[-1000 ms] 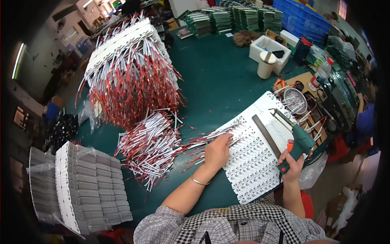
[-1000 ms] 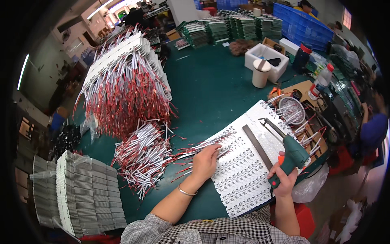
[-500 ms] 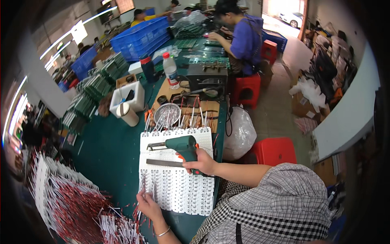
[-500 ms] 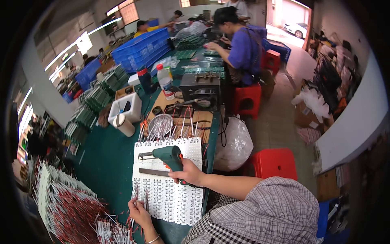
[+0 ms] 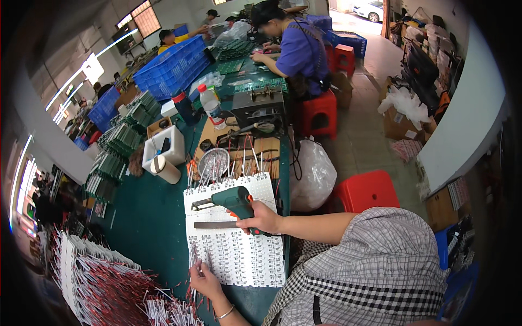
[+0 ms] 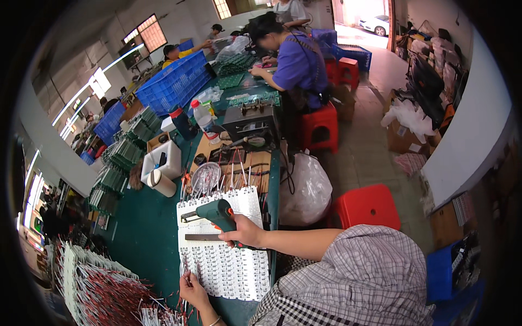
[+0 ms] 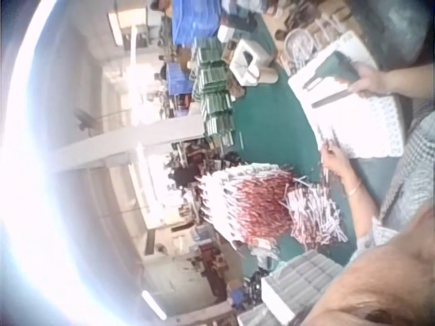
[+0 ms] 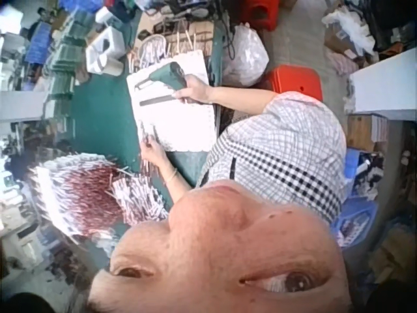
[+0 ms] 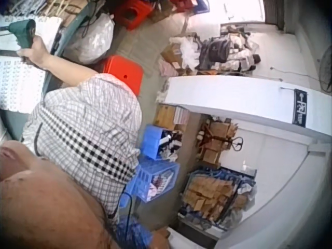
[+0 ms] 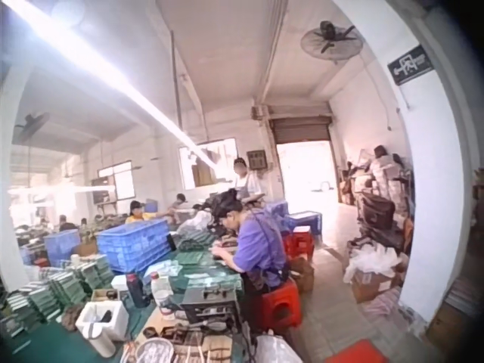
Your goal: The person gathers a bundle of wires from a pile on the table and solders the wire ends one by one using a handheld soldering gun.
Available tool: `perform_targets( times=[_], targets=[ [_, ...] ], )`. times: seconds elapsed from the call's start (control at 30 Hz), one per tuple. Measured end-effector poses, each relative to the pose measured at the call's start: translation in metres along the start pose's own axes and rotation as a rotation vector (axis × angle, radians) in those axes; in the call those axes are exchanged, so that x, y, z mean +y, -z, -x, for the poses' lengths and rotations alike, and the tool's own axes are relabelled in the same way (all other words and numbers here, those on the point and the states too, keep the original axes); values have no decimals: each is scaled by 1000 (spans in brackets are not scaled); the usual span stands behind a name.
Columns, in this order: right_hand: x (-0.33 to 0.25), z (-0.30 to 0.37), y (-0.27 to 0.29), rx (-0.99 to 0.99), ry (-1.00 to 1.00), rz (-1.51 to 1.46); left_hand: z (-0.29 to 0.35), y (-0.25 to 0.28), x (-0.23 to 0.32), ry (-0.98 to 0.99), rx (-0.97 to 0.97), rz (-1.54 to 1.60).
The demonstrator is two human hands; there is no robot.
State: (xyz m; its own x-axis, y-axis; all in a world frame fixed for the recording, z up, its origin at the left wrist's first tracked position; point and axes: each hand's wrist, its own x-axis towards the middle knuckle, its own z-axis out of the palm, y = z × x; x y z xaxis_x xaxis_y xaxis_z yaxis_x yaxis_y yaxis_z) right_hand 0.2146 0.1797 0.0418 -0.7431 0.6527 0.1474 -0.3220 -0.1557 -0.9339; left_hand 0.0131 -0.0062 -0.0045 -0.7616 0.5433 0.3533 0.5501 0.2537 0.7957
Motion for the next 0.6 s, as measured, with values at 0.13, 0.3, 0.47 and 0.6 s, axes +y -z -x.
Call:
perform_targets(
  times=[0.13,0.3,0.47,0.6],
  targets=[
    [-4,1,-2,-6,6,11,0,1,-6,-192,53,-16],
    [-7,3,-6,16,17,10,2,4,3,-166,26,-75],
    [-8,3,-7,42,-24,4,-1,4,-2,-178,33,-66],
    [-17,3,-10,68,44,-98,-4,5,1,-196,19,-44]
  ],
)
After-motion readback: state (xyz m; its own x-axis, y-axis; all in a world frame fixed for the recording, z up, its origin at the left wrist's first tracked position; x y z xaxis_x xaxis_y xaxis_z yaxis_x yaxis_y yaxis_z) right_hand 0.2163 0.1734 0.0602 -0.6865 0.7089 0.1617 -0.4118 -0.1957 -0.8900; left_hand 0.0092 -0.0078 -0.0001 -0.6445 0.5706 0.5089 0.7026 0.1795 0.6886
